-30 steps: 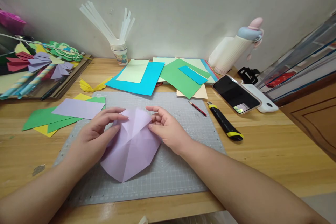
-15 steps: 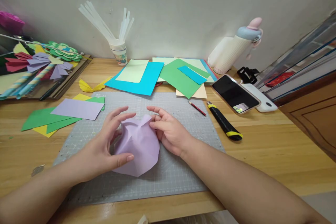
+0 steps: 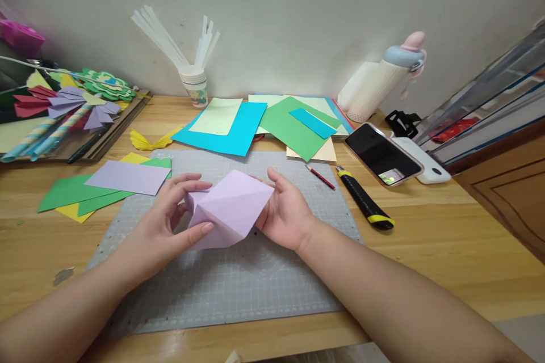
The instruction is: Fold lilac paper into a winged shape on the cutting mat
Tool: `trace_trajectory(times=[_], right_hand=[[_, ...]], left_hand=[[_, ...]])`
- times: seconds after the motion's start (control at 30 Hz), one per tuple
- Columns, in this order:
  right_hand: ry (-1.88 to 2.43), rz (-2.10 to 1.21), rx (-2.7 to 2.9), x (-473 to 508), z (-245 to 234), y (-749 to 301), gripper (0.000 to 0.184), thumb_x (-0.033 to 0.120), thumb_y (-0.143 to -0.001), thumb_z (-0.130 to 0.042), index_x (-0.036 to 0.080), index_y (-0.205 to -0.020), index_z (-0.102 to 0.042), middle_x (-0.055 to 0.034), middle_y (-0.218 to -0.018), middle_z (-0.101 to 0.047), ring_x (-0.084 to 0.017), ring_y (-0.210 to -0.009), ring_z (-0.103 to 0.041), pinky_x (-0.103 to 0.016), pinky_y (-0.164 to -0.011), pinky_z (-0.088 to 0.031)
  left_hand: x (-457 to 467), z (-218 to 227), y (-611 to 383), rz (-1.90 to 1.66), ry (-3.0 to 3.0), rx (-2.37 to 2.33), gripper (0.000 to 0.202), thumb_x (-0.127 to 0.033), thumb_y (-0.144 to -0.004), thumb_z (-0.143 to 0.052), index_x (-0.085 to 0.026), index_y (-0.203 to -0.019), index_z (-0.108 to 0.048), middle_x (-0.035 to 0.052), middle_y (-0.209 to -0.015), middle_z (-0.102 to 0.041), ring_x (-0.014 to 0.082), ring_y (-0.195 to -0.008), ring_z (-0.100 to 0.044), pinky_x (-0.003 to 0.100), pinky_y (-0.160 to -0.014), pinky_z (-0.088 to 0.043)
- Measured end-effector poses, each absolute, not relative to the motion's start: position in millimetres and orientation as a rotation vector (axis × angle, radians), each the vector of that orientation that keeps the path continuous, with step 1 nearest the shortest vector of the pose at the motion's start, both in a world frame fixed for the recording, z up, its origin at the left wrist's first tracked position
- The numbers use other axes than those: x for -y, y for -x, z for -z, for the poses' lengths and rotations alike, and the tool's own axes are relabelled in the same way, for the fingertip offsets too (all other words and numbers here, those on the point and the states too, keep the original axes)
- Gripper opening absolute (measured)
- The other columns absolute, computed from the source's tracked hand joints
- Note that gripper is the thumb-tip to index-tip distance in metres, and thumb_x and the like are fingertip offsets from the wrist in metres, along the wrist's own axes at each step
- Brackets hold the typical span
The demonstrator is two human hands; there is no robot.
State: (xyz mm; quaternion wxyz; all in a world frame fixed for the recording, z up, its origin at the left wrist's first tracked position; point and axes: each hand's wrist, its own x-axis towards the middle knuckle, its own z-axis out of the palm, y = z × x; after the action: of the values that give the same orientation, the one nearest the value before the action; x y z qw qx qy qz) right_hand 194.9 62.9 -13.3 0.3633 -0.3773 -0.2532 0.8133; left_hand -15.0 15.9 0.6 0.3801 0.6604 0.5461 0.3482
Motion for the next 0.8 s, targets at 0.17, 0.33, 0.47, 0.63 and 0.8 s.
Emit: trace_trajectory(times=[0.17,0.33,0.47,0.63,0.8], right_hand=[[0.634,-2.255,0.789,-55,12,-198,0.082,0.087,-0.077,-0.033,0.023,-0.114,-0.067,-0.0096,-0.115,-0.069,-0.030,-0.118,-0.057,-0.045,-0.100,-0.041],[0.437,-2.109,1.215,-39,18,-192,0.059,0.062,-0.080,-0.066,0.028,-0.128,-0.062,-0.0053,-0.134,-0.061,-0.026,-0.129,-0.048,-0.041,-0.109,-0.032],[0.459,-2.039,1.176,-26,16,-185,0.037,0.044,-0.091,-0.062,0.030,-0.125,-0.064,-0.0027,-0.127,-0.065,-0.021,-0.120,-0.056,-0.038,-0.106,-0.036],[0.552,-2.066,0.933,-21,13,-181,0.027,0.035,-0.091,-0.062,0.030,-0.117,-0.069,0.0000,-0.117,-0.070,-0.019,-0.109,-0.061,-0.033,-0.097,-0.044],[0.619,-2.166,0.773,-24,16,-181,0.028,0.036,-0.088,-0.065,0.025,-0.113,-0.071,-0.0031,-0.110,-0.072,-0.022,-0.107,-0.062,-0.038,-0.098,-0.044]], left_hand=[[-15,3,18,-0.955,-1.682,-1.432,0.047,-0.041,-0.077,-0.069,-0.027,-0.119,-0.053,0.0095,-0.136,-0.035,0.0296,-0.134,-0.032,0.044,-0.101,-0.042],[-14,10,16,-0.970,-1.698,-1.493,0.048,-0.041,-0.078,-0.067,-0.027,-0.121,-0.051,0.0094,-0.135,-0.034,0.0297,-0.132,-0.036,0.049,-0.099,-0.043],[-9,11,11,-0.977,-1.904,-1.523,0.047,-0.037,-0.080,-0.068,-0.026,-0.121,-0.049,0.0104,-0.134,-0.035,0.0286,-0.135,-0.033,0.049,-0.102,-0.042],[-4,7,8,-0.966,-2.086,-1.504,0.050,-0.036,-0.081,-0.069,-0.028,-0.125,-0.046,0.0108,-0.137,-0.033,0.0278,-0.137,-0.030,0.051,-0.108,-0.035],[-4,6,11,-1.006,-2.123,-1.485,0.050,-0.047,-0.084,-0.064,-0.032,-0.130,-0.049,0.0097,-0.141,-0.033,0.0319,-0.136,-0.031,0.058,-0.108,-0.030]])
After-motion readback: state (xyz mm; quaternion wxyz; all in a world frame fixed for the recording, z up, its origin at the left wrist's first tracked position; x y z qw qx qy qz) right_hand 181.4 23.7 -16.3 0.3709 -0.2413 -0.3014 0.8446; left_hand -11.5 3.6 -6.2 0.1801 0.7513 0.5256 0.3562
